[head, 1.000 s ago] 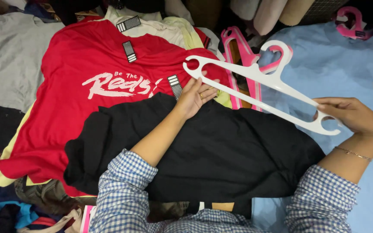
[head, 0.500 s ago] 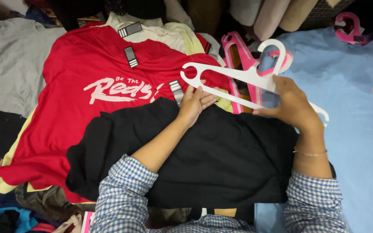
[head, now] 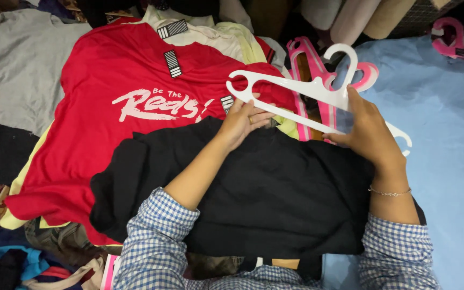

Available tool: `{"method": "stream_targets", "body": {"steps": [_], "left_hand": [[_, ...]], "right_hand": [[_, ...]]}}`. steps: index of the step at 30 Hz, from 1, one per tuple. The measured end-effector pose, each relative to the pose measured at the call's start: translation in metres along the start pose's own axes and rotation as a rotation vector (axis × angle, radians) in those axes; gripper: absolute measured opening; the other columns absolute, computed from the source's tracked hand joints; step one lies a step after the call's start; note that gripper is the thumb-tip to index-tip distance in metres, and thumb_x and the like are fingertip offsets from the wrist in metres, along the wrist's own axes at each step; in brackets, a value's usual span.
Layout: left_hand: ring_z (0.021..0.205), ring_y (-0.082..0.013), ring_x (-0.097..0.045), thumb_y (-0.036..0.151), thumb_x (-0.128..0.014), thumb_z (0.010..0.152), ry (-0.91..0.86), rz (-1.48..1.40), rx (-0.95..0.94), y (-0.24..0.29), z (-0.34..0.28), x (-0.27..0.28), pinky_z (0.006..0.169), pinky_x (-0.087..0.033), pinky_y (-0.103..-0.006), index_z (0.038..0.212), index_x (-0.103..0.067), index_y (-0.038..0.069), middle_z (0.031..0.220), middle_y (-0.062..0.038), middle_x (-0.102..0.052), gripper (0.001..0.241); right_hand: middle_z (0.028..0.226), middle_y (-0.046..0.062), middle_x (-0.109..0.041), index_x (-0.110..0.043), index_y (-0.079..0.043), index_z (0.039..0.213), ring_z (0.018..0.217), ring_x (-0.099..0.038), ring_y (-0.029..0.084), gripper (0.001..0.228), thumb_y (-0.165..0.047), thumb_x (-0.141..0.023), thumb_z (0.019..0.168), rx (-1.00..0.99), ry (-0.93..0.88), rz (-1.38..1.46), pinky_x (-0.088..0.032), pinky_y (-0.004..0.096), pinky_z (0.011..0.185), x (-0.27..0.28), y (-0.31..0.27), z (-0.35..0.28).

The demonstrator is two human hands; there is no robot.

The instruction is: The person picks up a black t-shirt from a pile of clothes, places a white hanger inside it, and smooths the fabric. They then pick up a red t-shirt, place a pink hanger inside it, and smooth it out.

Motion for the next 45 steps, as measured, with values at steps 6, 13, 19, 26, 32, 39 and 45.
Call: {"method": "stream_targets", "body": {"steps": [6, 13, 19, 26, 32, 39, 45], "left_hand": [[0.06, -0.0143, -0.071, 0.038, -0.05, 0.103, -0.009, 1.002, 0.008, 0.065, -0.01, 0.044, 0.057, -0.054, -0.0251, 0.099, -0.077, 0.008, 0.08, -0.007, -0.077, 0.041], [0.078, -0.024, -0.068, 0.029, -0.079, 0.09, 0.312, 1.446, -0.073, 0.104, -0.026, 0.087, 0.07, -0.048, -0.0423, 0.079, -0.07, 0.012, 0.08, -0.006, -0.075, 0.021], [0.063, -0.0287, -0.06, 0.046, -0.074, 0.094, 0.101, 1.7, 0.142, 0.082, -0.014, 0.088, 0.058, -0.042, -0.0457, 0.052, -0.052, 0.006, 0.058, -0.013, -0.057, 0.061], [0.092, -0.0283, -0.067, 0.008, -0.073, 0.077, 0.091, 1.656, 0.187, 0.077, -0.013, 0.102, 0.075, -0.054, -0.0404, 0.096, -0.069, 0.016, 0.108, -0.009, -0.065, 0.021], [0.081, -0.0288, -0.071, -0.006, -0.062, 0.077, 0.12, 1.662, 0.124, 0.071, -0.007, 0.107, 0.071, -0.059, -0.0405, 0.077, -0.079, 0.018, 0.095, -0.009, -0.072, 0.029], [0.082, -0.0464, -0.067, -0.005, -0.044, 0.089, 0.253, 1.693, 0.144, 0.097, -0.031, 0.073, 0.069, -0.054, -0.0544, 0.091, -0.065, -0.006, 0.095, -0.025, -0.067, 0.021], [0.108, -0.032, -0.064, -0.018, -0.047, 0.076, 0.098, 1.763, 0.076, 0.117, -0.047, 0.066, 0.073, -0.055, -0.0514, 0.098, -0.08, 0.017, 0.113, -0.008, -0.071, 0.052]], "right_hand": [[0.141, 0.03, -0.052, -0.028, -0.002, 0.161, 0.126, -0.049, 0.045, 0.115, -0.014, -0.092, 0.065, -0.054, -0.02, 0.018, -0.041, 0.052, 0.102, 0.001, 0.005, -0.001], [0.154, 0.021, -0.045, -0.031, -0.009, 0.158, 0.138, -0.042, 0.039, 0.111, -0.021, -0.09, 0.064, -0.115, -0.122, 0.057, -0.036, 0.051, 0.11, 0.002, -0.017, 0.001], [0.15, 0.022, -0.049, -0.032, -0.014, 0.161, 0.14, -0.042, 0.038, 0.116, -0.012, -0.091, 0.061, -0.159, -0.175, 0.046, -0.036, 0.051, 0.112, -0.004, -0.015, 0.003], [0.159, 0.019, -0.042, -0.032, -0.008, 0.16, 0.142, -0.037, 0.041, 0.114, -0.016, -0.091, 0.062, -0.067, -0.196, -0.003, -0.032, 0.053, 0.114, -0.014, -0.013, 0.004], [0.155, 0.024, -0.045, -0.034, -0.007, 0.16, 0.14, -0.04, 0.044, 0.114, -0.02, -0.091, 0.062, 0.032, -0.172, -0.074, -0.033, 0.055, 0.114, -0.021, -0.009, 0.004], [0.154, 0.023, -0.048, -0.035, -0.009, 0.16, 0.138, -0.044, 0.044, 0.113, -0.024, -0.09, 0.062, 0.112, -0.142, -0.132, -0.034, 0.056, 0.113, -0.022, -0.011, 0.004], [0.152, 0.021, -0.05, -0.039, -0.01, 0.158, 0.141, -0.042, 0.042, 0.107, -0.03, -0.089, 0.065, 0.066, -0.156, -0.121, -0.032, 0.055, 0.114, -0.019, -0.035, 0.001]]}}
Point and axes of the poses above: each hand's wrist, its own z-axis towards the middle knuckle, its own x-axis out of the back of the hand, y = z × x, the point moved 3 cm from there along z, towards the middle knuckle
